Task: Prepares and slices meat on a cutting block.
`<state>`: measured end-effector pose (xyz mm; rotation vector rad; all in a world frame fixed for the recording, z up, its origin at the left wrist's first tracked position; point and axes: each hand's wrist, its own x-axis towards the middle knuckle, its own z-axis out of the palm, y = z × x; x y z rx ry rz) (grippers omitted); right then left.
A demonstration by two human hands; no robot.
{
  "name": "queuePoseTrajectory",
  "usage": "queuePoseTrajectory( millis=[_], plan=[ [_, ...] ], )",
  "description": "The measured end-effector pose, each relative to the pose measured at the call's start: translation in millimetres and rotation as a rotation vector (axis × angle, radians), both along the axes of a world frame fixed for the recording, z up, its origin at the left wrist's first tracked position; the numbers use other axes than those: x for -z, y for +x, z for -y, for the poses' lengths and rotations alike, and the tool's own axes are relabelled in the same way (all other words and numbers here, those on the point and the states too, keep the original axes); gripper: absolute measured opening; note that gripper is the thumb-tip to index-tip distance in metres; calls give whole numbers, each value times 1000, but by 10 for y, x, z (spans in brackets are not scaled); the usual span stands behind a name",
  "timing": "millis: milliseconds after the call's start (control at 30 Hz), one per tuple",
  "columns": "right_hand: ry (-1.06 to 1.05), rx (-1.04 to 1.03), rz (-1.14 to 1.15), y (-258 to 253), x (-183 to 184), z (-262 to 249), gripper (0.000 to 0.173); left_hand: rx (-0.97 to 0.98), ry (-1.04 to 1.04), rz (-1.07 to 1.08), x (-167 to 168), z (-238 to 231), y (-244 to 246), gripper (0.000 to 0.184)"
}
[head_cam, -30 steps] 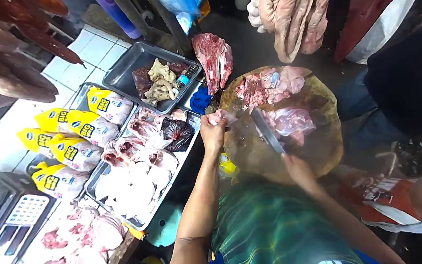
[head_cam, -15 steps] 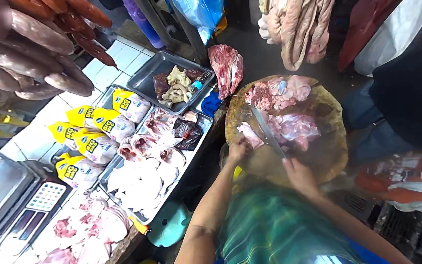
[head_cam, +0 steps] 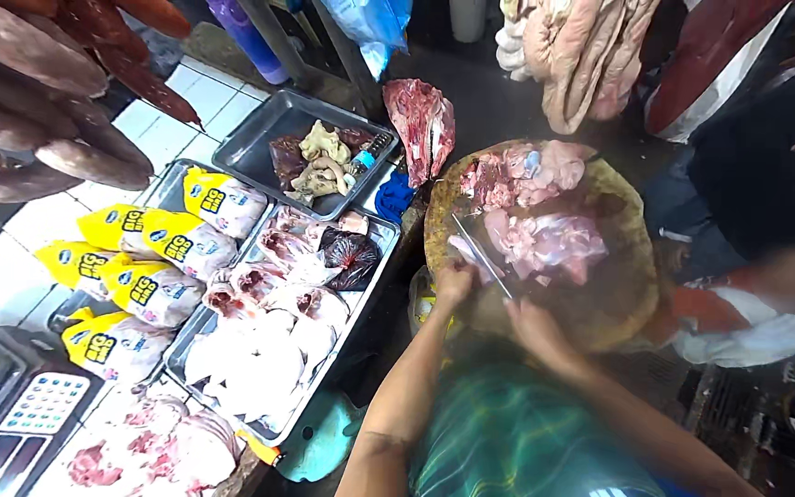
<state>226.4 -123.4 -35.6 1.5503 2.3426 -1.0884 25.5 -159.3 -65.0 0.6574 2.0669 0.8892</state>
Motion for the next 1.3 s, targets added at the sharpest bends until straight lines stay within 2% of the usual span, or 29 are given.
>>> queuePoseTrajectory(
  millis=[67,133,233,300,433,567,633,700,767,867,933,1000,1067,1233,1300],
  plan=[
    [-149,-38,100,-17,-129,-112,69,19,-110,-140,-14,-188,23,45],
    [-225,-18,60,80,-182,-304,70,40,-238,-220,-27,-353,93,52],
    [-317,128,-53,277,-146,-591,70,8,-305,-196,-39,-440,-24,46],
    [-263,210,-94,369,-143,-638,70,7,-301,-152,11,-294,-218,41],
    [-75,290,-178,395,-234,-628,66,13,-160,25,142,44,-451,30],
    [102,155,-322,283,-319,-361,56,30,-103,123,73,78,-421,29],
    [63,44,-247,245,-156,-204,58,29,-112,143,19,39,-392,30],
    [-68,-56,-11,229,-18,-164,68,9,-67,153,-93,26,-340,33],
    [-126,-40,69,264,3,-227,73,-56,73,182,-257,17,-229,32],
    [-116,61,39,384,-37,-389,73,-155,242,200,-444,-49,-59,30],
    [-97,91,12,450,-39,-473,70,-163,240,151,-361,-206,-19,35],
    [-90,87,-8,489,-52,-440,69,-74,111,69,-106,-284,-26,42],
    [-71,79,-27,525,-54,-341,68,1,36,27,132,-272,-9,41],
    [44,40,-73,610,-81,-166,67,-105,192,338,162,-264,25,32],
    [76,25,-85,575,-106,-139,65,-148,159,342,176,-314,37,30]
  ],
)
